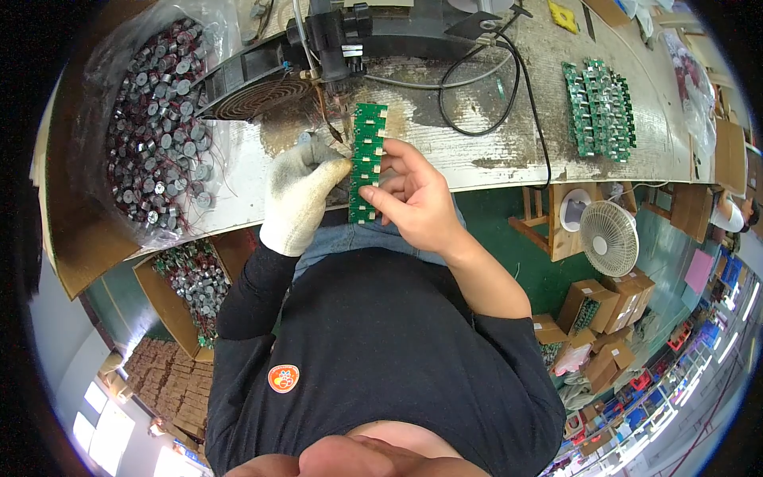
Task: The person solders electronic components onto a printed circuit board using a soldering iron and solder wire.
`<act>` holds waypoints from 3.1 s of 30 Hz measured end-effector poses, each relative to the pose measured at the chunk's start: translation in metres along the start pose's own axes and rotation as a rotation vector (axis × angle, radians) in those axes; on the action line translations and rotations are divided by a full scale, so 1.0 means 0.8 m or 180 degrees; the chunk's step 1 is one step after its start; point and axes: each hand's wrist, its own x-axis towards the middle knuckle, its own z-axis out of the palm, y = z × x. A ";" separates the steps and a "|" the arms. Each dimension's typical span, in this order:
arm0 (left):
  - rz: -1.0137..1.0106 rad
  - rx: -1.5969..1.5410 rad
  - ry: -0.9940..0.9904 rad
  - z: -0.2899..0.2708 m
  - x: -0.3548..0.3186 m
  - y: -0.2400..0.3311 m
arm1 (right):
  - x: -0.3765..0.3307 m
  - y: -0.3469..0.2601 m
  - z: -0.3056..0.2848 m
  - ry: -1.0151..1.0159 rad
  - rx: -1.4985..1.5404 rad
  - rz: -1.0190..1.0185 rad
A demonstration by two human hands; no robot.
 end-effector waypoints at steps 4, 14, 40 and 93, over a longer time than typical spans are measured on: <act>-0.0044 -0.0069 -0.0014 0.002 -0.001 0.004 | 0.000 -0.007 0.000 -0.0056 -0.0062 0.0073; -0.0179 0.0147 0.0070 0.006 -0.004 0.002 | -0.003 0.001 0.000 0.0059 -0.0151 0.0054; -0.0327 -0.0049 0.0106 0.008 -0.007 -0.001 | -0.007 0.004 0.000 0.0067 -0.0021 0.0007; -0.0036 0.0323 0.0395 0.006 -0.023 0.006 | -0.009 0.002 0.009 0.0068 0.0075 -0.0050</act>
